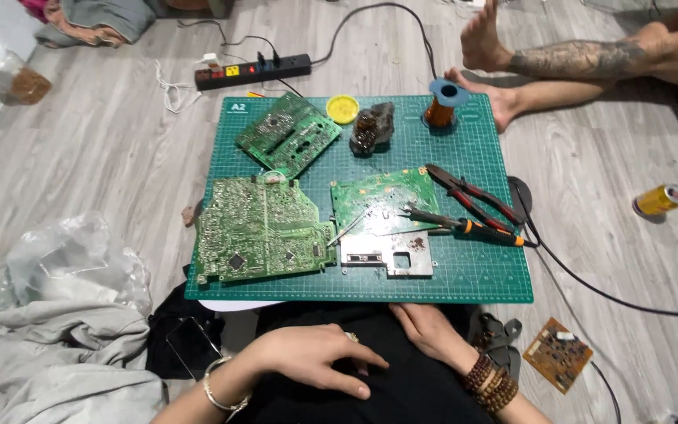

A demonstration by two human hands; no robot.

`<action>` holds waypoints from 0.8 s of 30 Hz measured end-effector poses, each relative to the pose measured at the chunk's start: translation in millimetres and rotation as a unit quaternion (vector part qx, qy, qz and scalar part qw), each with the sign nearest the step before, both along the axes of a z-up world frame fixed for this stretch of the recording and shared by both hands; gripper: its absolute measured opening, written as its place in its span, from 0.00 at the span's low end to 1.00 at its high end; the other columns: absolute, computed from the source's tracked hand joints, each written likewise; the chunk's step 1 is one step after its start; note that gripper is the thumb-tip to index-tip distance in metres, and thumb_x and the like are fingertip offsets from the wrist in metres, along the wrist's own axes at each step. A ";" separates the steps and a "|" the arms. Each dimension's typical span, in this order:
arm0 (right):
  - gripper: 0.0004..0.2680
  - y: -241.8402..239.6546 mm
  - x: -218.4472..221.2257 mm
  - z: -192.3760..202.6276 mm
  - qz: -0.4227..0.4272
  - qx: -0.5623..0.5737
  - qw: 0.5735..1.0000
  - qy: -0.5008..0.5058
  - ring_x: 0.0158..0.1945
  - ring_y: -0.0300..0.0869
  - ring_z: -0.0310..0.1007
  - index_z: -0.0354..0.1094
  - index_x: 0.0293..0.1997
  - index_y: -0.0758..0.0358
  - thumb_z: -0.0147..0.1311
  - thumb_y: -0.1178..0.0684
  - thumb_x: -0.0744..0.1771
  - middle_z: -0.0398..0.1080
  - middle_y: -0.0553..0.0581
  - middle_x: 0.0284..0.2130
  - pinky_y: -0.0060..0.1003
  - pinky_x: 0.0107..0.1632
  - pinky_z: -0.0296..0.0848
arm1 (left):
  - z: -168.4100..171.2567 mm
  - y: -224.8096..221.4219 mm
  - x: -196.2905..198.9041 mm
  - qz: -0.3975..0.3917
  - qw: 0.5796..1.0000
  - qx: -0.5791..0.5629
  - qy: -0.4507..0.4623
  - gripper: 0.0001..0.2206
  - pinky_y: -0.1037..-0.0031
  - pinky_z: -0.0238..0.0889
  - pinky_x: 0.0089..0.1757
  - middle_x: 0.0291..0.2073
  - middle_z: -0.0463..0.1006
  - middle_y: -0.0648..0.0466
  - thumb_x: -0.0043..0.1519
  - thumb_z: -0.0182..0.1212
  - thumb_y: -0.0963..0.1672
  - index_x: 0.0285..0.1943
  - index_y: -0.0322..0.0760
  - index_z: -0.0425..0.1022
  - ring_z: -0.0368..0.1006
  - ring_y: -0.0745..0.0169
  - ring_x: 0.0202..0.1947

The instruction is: Soldering electronic components onto circuit boards using a soldering iron and solder wire on a cutting mat.

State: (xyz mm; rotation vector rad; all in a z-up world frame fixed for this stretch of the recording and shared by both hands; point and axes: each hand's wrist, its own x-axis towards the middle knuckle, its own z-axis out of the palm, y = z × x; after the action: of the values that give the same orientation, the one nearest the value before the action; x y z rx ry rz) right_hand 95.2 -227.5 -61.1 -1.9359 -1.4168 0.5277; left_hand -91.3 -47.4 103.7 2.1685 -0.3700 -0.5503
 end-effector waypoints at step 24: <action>0.12 -38.1 86.1 -226.3 -0.021 -0.081 0.991 -0.107 0.40 0.58 0.73 0.66 0.53 0.59 0.43 0.48 0.67 0.74 0.62 0.42 0.48 0.43 0.71 | -24.5 11.2 6.8 0.125 0.988 -0.090 -0.013 0.14 0.82 0.60 0.29 0.26 0.79 0.59 0.62 0.58 0.48 0.52 0.40 0.80 0.67 0.72 0.23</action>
State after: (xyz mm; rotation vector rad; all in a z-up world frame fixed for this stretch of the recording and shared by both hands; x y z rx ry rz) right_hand 181.3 -265.7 -287.4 -2.2035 -1.4994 0.4376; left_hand -84.5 -36.3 79.2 2.0102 -0.1511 -0.3355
